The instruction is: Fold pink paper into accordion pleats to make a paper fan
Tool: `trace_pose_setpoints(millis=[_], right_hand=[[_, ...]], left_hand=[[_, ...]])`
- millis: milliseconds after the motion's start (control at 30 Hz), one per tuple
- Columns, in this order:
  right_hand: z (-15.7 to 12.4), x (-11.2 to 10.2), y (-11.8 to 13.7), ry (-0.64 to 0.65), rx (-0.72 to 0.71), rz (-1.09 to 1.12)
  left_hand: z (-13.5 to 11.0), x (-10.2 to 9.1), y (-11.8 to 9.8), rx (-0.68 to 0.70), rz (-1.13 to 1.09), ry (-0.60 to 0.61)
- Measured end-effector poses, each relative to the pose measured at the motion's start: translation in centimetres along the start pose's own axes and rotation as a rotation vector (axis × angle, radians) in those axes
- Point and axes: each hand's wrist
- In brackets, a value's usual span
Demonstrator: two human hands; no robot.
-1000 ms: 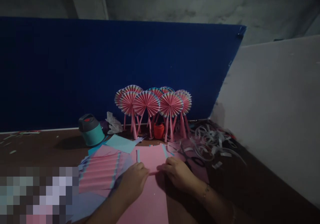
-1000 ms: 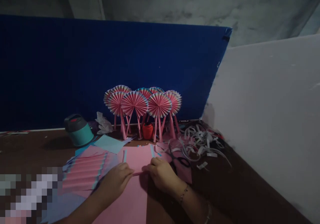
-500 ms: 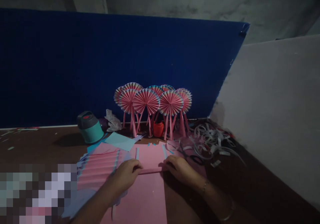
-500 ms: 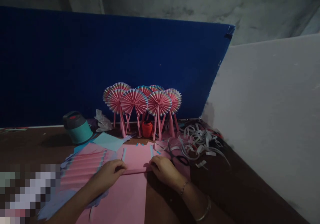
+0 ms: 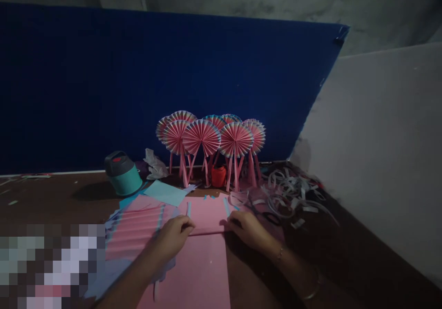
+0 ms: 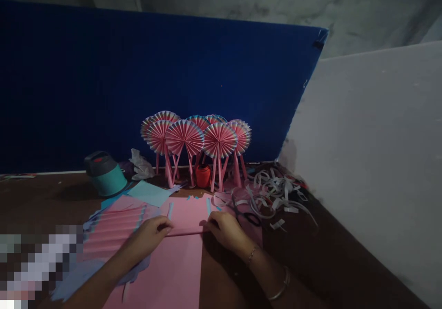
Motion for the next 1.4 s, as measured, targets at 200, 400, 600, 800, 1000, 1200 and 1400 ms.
trace_pose_setpoints(millis=[200,400,600,800,1000,1200,1400], right_hand=[[0.3,0.1,0.4,-0.017,0.043,-0.02],[0.3,0.0,0.7,-0.006,0.055,-0.032],[0.2,-0.2,0.9,-0.014,0.059,-0.066],[0.4,-0.1,0.7,-0.008,0.053,-0.072],[0.4,-0.1,1.0,-0.002,0.05,-0.106],[0.5,-0.3,1.1,0.013,0.051,-0.132],[0.4,-0.1,1.1,0.013,0.048,-0.13]], left_hand=[[0.2,0.4,0.4,0.027,0.042,-0.052],[0.1,0.2,-0.2,0.011,0.084,-0.032],[0.0,0.1,-0.5,-0.014,0.12,-0.013],[0.0,0.2,-0.1,-0.014,0.113,0.003],[0.0,0.3,0.0,0.008,0.134,-0.005],[-0.1,0.2,-0.2,0.004,0.14,0.007],[-0.4,0.3,-0.1,0.056,0.217,0.009]])
Point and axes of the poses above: each hand's wrist, its own z-axis towards the middle knuckle, its own x-axis out of the palm, y = z × x, and after that the axes turned 1 degree about -z, right-handed
